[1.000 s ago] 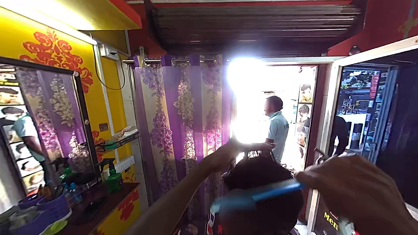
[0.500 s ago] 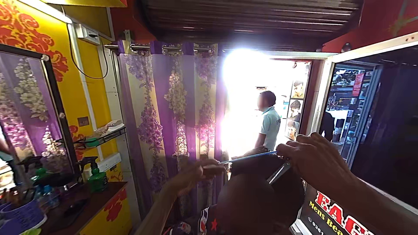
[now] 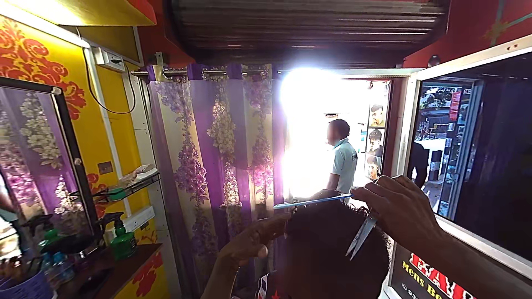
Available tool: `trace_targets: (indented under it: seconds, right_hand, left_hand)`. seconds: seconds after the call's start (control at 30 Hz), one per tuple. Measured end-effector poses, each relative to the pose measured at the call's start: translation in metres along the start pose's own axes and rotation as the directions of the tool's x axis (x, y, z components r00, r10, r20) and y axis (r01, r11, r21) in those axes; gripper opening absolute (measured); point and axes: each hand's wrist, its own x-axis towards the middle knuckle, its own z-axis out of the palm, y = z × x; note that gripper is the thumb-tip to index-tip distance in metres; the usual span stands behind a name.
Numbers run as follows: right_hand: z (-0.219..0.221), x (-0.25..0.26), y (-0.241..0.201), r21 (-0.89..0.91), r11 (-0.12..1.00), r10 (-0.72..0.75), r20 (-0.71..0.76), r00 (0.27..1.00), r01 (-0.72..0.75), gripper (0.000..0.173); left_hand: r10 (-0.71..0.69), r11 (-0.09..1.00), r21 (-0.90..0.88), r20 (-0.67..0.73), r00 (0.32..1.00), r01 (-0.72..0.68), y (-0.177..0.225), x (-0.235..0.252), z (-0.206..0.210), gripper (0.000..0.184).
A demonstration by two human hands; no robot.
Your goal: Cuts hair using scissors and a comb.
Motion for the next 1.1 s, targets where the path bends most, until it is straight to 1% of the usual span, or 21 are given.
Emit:
trace_targets:
  seconds: [0.03, 0.1, 0.17, 0.23, 0.3, 0.43, 0.57, 0.63, 0.83, 0.93, 1.1]
  right_hand:
    - [-0.001, 0.005, -0.001, 0.002, 1.0, -0.016, -0.016, 1.0, 0.016, 0.019]
    - [-0.004, 0.013, -0.003, 0.015, 0.999, -0.047, -0.037, 0.998, 0.047, 0.021]
    - [-0.006, 0.021, -0.005, 0.011, 0.998, -0.067, -0.053, 0.996, 0.068, 0.021]
    - [-0.009, 0.028, -0.006, -0.006, 0.996, -0.09, -0.061, 0.994, 0.089, 0.021]
    - [-0.013, 0.035, -0.006, -0.021, 0.993, -0.114, -0.069, 0.991, 0.112, 0.02]
    - [-0.02, 0.047, -0.004, -0.026, 0.99, -0.141, -0.086, 0.986, 0.139, 0.021]
    - [-0.029, 0.058, -0.007, -0.027, 0.988, -0.156, -0.087, 0.984, 0.154, 0.023]
    - [-0.033, 0.064, -0.009, -0.032, 0.986, -0.165, -0.091, 0.982, 0.163, 0.022]
    - [-0.039, 0.072, -0.011, -0.023, 0.984, -0.175, -0.098, 0.98, 0.174, 0.027]
    - [-0.041, 0.075, -0.011, -0.02, 0.983, -0.182, -0.101, 0.978, 0.18, 0.026]
    - [-0.044, 0.077, -0.012, -0.025, 0.984, -0.18, -0.108, 0.978, 0.178, 0.025]
  left_hand:
    - [0.014, 0.997, 0.074, 0.029, 0.999, -0.016, 0.007, 0.013, 0.005, 0.094]
    - [0.032, 0.984, 0.176, 0.052, 0.998, -0.04, 0.019, 0.037, 0.014, 0.086]
    - [0.064, 0.98, 0.183, 0.06, 0.996, -0.074, 0.024, 0.051, 0.02, 0.078]
    - [0.09, 0.976, 0.191, 0.069, 0.994, -0.102, 0.027, 0.061, 0.023, 0.074]
    - [0.109, 0.964, 0.237, 0.056, 0.992, -0.119, 0.031, 0.066, 0.026, 0.072]
    - [0.143, 0.952, 0.273, -0.008, 0.99, -0.136, 0.037, 0.067, 0.026, 0.067]
    - [0.139, 0.941, 0.324, -0.097, 0.985, -0.101, 0.045, 0.063, 0.026, 0.063]
    - [0.145, 0.934, 0.345, -0.117, 0.983, -0.097, 0.05, 0.061, 0.026, 0.061]
    - [0.16, 0.912, 0.396, -0.098, 0.982, -0.11, 0.06, 0.06, 0.025, 0.066]
    - [0.152, 0.904, 0.415, -0.086, 0.985, -0.103, 0.066, 0.06, 0.024, 0.066]
    - [0.175, 0.895, 0.422, -0.033, 0.984, -0.145, 0.071, 0.064, 0.022, 0.066]
